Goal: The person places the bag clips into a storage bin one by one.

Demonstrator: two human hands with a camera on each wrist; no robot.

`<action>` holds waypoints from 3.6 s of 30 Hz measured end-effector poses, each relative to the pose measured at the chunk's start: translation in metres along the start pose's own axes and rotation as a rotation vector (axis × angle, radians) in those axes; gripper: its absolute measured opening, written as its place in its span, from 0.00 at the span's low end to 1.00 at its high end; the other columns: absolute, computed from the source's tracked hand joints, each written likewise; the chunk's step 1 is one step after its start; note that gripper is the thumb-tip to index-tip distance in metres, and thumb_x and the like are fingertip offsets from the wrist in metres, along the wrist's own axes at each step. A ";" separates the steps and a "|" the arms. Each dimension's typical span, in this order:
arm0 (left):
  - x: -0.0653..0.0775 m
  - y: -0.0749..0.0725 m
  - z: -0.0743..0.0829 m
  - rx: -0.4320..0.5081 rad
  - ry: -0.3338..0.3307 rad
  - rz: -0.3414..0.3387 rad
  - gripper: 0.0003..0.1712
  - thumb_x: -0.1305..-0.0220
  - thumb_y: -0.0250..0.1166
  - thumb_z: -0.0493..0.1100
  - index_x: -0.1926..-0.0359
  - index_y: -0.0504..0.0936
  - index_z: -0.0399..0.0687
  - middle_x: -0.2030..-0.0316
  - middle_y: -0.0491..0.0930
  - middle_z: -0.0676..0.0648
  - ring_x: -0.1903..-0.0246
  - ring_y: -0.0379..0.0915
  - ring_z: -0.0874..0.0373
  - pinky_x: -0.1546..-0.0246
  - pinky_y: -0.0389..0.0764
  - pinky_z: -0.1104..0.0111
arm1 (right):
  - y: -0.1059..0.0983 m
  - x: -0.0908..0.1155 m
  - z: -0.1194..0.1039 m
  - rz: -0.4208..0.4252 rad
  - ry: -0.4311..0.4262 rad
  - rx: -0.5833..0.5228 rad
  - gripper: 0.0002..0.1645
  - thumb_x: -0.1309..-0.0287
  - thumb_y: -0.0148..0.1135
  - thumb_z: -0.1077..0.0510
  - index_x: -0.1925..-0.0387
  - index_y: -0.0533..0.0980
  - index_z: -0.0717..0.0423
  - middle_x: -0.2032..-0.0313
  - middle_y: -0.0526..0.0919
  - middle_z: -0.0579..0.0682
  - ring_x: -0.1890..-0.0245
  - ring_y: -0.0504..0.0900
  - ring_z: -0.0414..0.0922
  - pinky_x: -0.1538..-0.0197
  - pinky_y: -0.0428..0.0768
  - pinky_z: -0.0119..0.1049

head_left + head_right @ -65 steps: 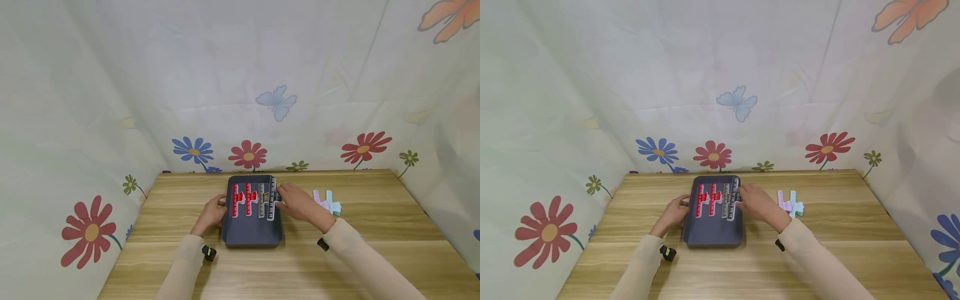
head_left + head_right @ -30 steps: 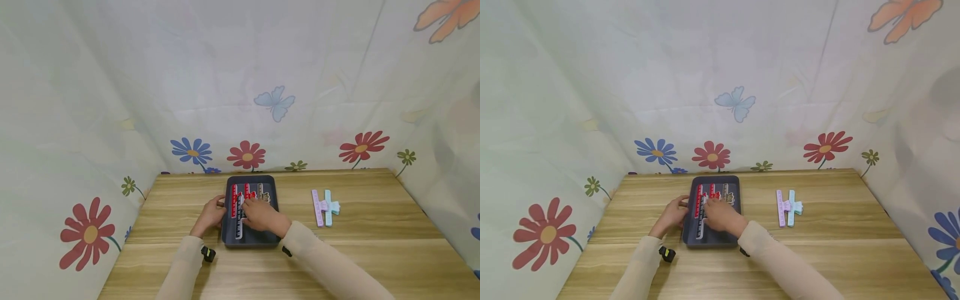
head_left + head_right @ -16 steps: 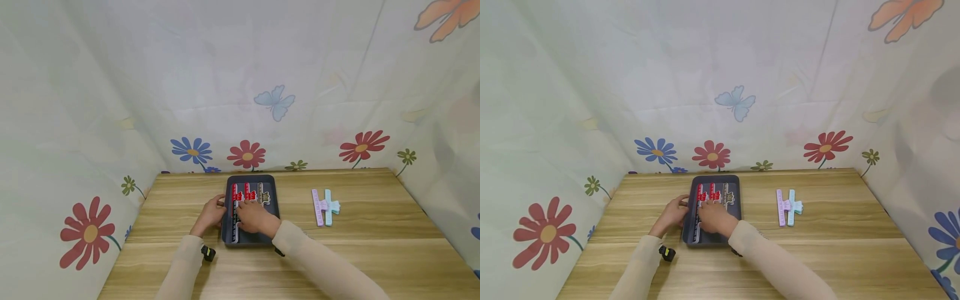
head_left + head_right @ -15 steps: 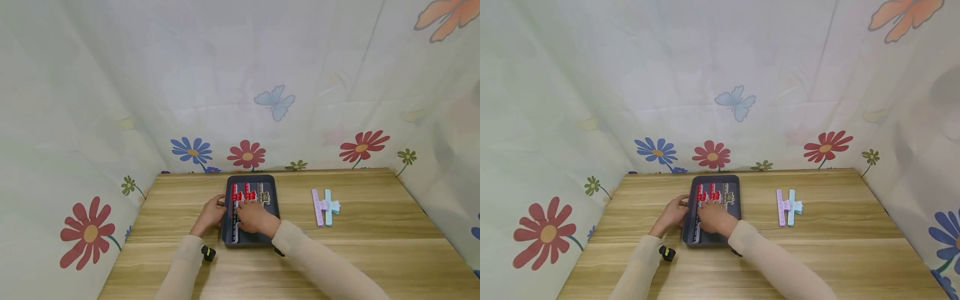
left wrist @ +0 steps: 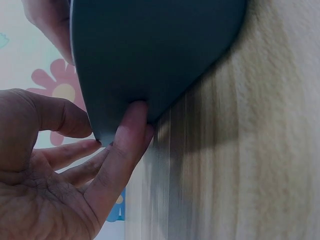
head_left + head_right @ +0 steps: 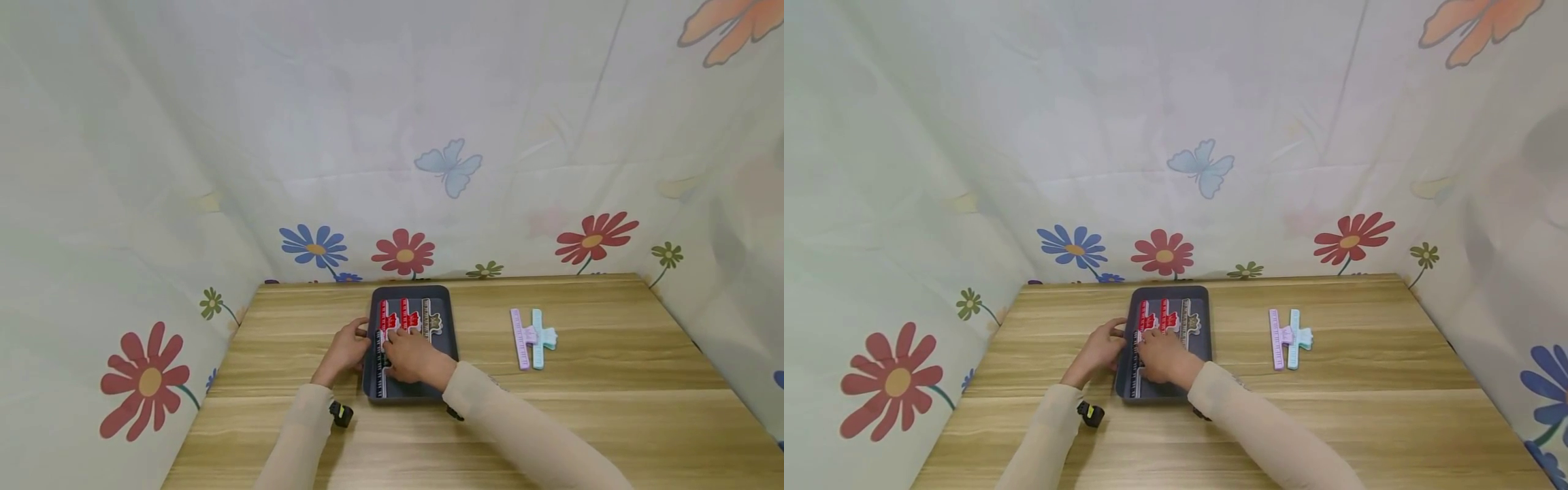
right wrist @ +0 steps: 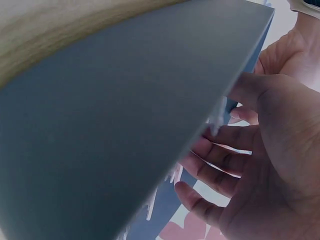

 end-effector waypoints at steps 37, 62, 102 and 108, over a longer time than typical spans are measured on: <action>-0.001 0.002 -0.002 0.036 0.004 0.007 0.33 0.38 0.56 0.35 0.30 0.67 0.45 0.47 0.79 0.32 0.76 0.81 0.53 0.86 0.84 0.59 | -0.041 0.073 0.081 0.258 0.078 -0.209 0.34 0.39 0.64 0.46 0.34 0.70 0.51 0.37 0.74 0.54 0.36 0.72 0.54 0.34 0.74 0.56; 0.002 0.003 -0.004 0.029 -0.013 0.004 0.34 0.38 0.55 0.36 0.29 0.66 0.47 0.46 0.78 0.33 0.71 0.81 0.52 0.85 0.85 0.60 | -0.029 0.130 0.149 0.357 0.189 -0.252 0.35 0.38 0.64 0.49 0.34 0.68 0.59 0.39 0.74 0.59 0.39 0.74 0.57 0.39 0.75 0.60; 0.001 0.002 -0.003 0.029 0.005 0.010 0.33 0.37 0.55 0.35 0.30 0.66 0.46 0.47 0.79 0.33 0.71 0.82 0.53 0.86 0.85 0.60 | 0.045 0.166 0.216 0.180 0.297 -0.218 0.32 0.43 0.67 0.55 0.40 0.72 0.69 0.43 0.75 0.69 0.43 0.75 0.66 0.43 0.77 0.64; 0.002 0.002 -0.002 0.032 -0.009 0.003 0.33 0.36 0.56 0.37 0.29 0.66 0.47 0.46 0.79 0.33 0.72 0.82 0.53 0.85 0.85 0.59 | 0.053 0.164 0.214 0.183 0.260 -0.171 0.29 0.40 0.64 0.57 0.42 0.72 0.71 0.46 0.76 0.69 0.45 0.76 0.65 0.45 0.78 0.62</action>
Point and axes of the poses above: each hand's wrist, its own x-axis away from the middle knuckle, its own y-axis out of the palm, z = x × y, the point moved 5 cm from there along -x, towards the middle knuckle
